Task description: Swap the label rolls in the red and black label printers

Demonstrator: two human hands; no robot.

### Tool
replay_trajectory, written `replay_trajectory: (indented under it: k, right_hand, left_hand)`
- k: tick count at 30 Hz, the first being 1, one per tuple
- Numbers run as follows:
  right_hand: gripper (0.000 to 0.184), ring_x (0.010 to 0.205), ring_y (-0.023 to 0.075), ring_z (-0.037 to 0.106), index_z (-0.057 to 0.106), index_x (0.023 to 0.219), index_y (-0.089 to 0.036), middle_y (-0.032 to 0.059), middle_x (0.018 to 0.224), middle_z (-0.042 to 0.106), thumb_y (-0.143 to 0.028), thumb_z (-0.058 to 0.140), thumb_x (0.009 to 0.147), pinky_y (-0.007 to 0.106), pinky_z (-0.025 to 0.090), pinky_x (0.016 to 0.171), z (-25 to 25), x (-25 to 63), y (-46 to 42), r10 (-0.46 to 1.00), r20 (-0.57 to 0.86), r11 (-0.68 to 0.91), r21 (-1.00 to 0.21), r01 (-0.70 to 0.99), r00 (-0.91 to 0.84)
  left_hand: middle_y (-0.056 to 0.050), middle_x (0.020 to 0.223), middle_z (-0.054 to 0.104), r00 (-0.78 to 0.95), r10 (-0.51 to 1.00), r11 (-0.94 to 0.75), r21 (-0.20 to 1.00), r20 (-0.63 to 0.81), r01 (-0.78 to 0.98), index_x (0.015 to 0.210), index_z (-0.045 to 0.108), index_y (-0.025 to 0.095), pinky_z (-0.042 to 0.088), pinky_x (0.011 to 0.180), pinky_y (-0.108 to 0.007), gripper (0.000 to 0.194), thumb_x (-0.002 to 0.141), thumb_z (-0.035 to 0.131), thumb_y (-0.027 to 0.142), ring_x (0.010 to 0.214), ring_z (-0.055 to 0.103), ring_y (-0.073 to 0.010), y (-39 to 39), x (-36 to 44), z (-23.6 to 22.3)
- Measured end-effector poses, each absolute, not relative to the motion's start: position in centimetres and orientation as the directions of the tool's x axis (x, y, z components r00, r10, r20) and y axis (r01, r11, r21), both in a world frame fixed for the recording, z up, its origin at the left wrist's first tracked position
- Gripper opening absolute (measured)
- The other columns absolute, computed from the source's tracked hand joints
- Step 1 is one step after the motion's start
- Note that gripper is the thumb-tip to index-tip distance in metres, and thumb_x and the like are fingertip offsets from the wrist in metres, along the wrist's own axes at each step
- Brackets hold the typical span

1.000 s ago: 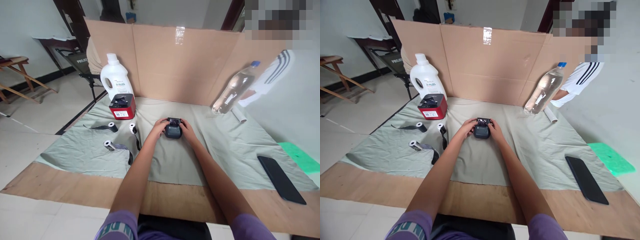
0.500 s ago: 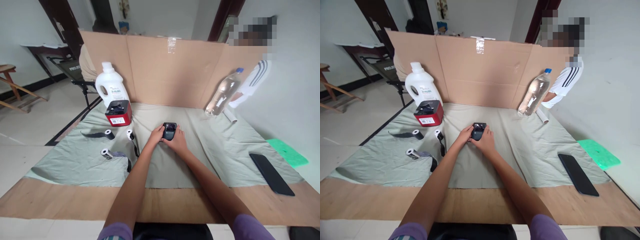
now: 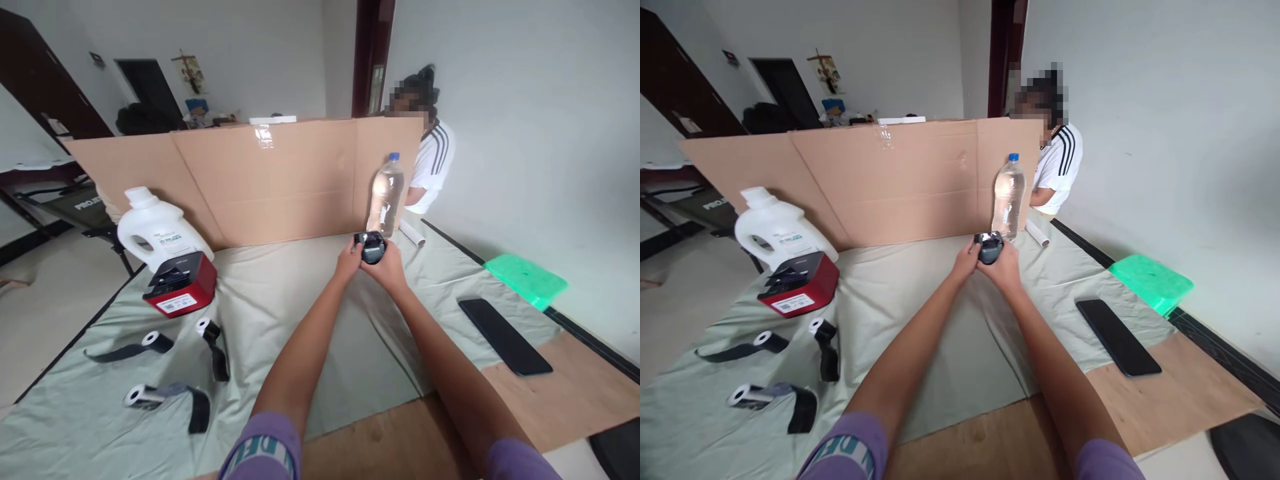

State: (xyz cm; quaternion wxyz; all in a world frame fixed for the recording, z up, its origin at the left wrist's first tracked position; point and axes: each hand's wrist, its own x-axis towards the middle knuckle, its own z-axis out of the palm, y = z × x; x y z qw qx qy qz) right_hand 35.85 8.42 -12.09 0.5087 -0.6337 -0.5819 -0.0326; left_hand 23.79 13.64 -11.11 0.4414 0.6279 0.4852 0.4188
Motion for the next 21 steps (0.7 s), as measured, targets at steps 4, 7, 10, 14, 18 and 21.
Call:
replay_trajectory:
  k: [4,7,10,14,18,21]
  right_hand:
    - [0.087,0.117,0.0416,0.058,0.053,0.128,-0.01,0.0244,0.124,0.064,-0.061,0.074,0.061,0.059,0.044,0.103,-14.6,42.9,9.3,0.672,0.604,0.099,-0.646,0.757,0.428]
    - [0.092,0.122,0.0427,0.056,0.05,0.133,-0.008,0.0266,0.129,0.061,-0.061,0.072,0.061,0.059,0.043,0.105,-16.9,45.6,9.6,0.688,0.544,0.022,-0.678,0.735,0.481]
    - [0.095,0.121,0.0429,0.056,0.049,0.135,-0.005,0.0281,0.129,0.061,-0.059,0.072,0.06,0.06,0.041,0.107,-18.2,46.6,9.7,0.72,0.501,-0.012,-0.683,0.73,0.481]
    - [0.098,0.129,0.0462,0.05,0.041,0.143,-0.004,0.0333,0.139,0.053,-0.057,0.067,0.066,0.065,0.036,0.109,-18.2,46.2,9.2,0.755,0.429,-0.101,-0.672,0.734,0.496]
    - [0.109,0.142,0.0563,0.03,0.028,0.156,-0.007,0.0361,0.162,0.022,-0.06,0.066,0.069,0.079,0.026,0.105,-15.9,44.5,7.8,0.658,0.523,-0.18,-0.589,0.788,0.542]
    - [0.105,0.145,0.0524,0.031,0.037,0.156,-0.009,0.0319,0.161,0.029,-0.057,0.071,0.07,0.071,0.024,0.113,-13.3,41.7,6.5,0.519,0.752,-0.039,-0.454,0.89,0.406]
  left_hand:
    - [-0.013,0.143,0.064,0.273,0.96,-0.133,0.956,0.058,0.262,0.153,0.051,0.019,0.045,0.112,-0.037,0.055,0.099,0.052,0.033,0.133,0.06,-0.0272,14.2,32.0,-12.7]
    - [-0.017,0.152,0.056,0.307,0.952,-0.098,0.953,0.006,0.286,0.157,0.044,0.014,0.039,0.117,-0.037,0.059,0.101,0.047,0.032,0.14,0.054,-0.0287,14.2,34.9,-14.4]
    - [-0.017,0.154,0.053,0.322,0.946,-0.076,0.948,-0.029,0.309,0.158,0.042,0.014,0.037,0.119,-0.037,0.059,0.103,0.044,0.033,0.143,0.051,-0.0285,14.2,35.9,-15.2]
    - [-0.017,0.154,0.054,0.331,0.943,-0.086,0.936,-0.034,0.341,0.16,0.039,0.016,0.037,0.119,-0.039,0.063,0.1,0.049,0.033,0.143,0.051,-0.0302,12.8,34.9,-14.3]
    - [-0.018,0.133,0.069,0.432,0.901,-0.208,0.903,0.027,0.377,0.162,0.034,0.016,0.047,0.108,-0.043,0.069,0.099,0.049,0.04,0.123,0.065,-0.0322,7.3,29.3,-11.9]
    - [-0.007,0.104,0.077,0.525,0.85,-0.249,0.912,0.043,0.328,0.159,0.041,0.024,0.054,0.091,-0.036,0.065,0.097,0.05,0.042,0.094,0.07,-0.0231,1.7,21.1,-9.0]
